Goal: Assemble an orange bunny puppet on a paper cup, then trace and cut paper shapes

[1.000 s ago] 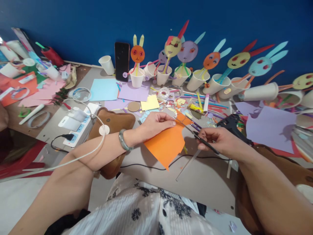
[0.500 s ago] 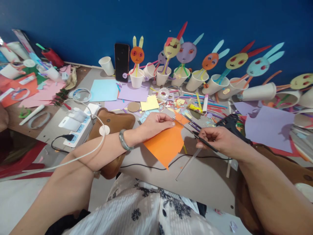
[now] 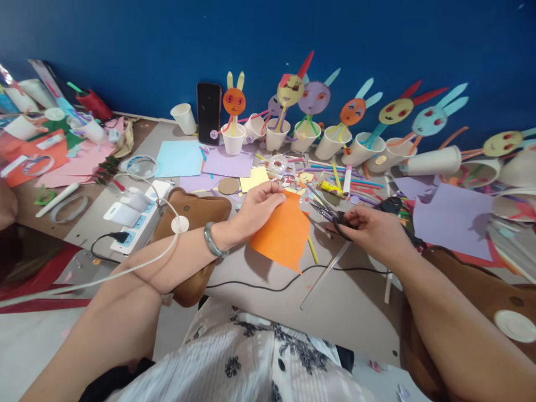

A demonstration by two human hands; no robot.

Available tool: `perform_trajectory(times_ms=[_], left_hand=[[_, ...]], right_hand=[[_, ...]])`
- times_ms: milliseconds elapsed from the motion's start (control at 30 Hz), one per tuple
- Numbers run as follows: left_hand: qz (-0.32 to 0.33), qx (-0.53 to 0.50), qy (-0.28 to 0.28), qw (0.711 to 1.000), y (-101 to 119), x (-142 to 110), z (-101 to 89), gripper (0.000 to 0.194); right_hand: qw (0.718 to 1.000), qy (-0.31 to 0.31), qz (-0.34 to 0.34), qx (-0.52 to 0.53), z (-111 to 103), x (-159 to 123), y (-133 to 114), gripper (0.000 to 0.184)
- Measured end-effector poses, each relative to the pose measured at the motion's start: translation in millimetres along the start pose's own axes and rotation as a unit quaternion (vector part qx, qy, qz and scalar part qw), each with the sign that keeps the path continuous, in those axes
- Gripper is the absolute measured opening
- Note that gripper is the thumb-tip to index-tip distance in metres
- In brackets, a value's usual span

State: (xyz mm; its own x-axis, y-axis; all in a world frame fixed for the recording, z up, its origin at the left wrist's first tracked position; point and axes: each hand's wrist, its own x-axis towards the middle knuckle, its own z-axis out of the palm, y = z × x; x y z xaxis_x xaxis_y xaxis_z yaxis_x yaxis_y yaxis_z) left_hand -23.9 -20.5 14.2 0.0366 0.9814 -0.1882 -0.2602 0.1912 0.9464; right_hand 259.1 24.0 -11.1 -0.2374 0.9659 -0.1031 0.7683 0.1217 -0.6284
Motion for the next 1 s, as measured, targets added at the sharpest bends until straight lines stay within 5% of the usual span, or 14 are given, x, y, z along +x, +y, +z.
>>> perform_trajectory(times_ms=[200, 567, 833, 1000], left_hand=[[0.054, 0.021, 0.004, 0.998, -3, 1, -0.9, 0.015], [0.051, -0.013, 0.033, 0.998, -5, 6, 0.4, 0.018], [0.033, -0.020, 0.049, 0.998, -2, 7, 1.3, 0.019], [0.004, -0.043, 0.072, 0.996, -1, 9, 3.2, 0.020]], right_hand=[[0.990, 0.077, 0.037, -0.114, -4, 6, -1, 0.036], [0.991, 0.069, 0.005, -0.110, -8, 11, 2, 0.021], [0.991, -0.026, 0.018, -0.131, -14, 7, -9, 0.019], [0.984, -0.013, -0.021, -0.176, -16, 9, -16, 0.020]])
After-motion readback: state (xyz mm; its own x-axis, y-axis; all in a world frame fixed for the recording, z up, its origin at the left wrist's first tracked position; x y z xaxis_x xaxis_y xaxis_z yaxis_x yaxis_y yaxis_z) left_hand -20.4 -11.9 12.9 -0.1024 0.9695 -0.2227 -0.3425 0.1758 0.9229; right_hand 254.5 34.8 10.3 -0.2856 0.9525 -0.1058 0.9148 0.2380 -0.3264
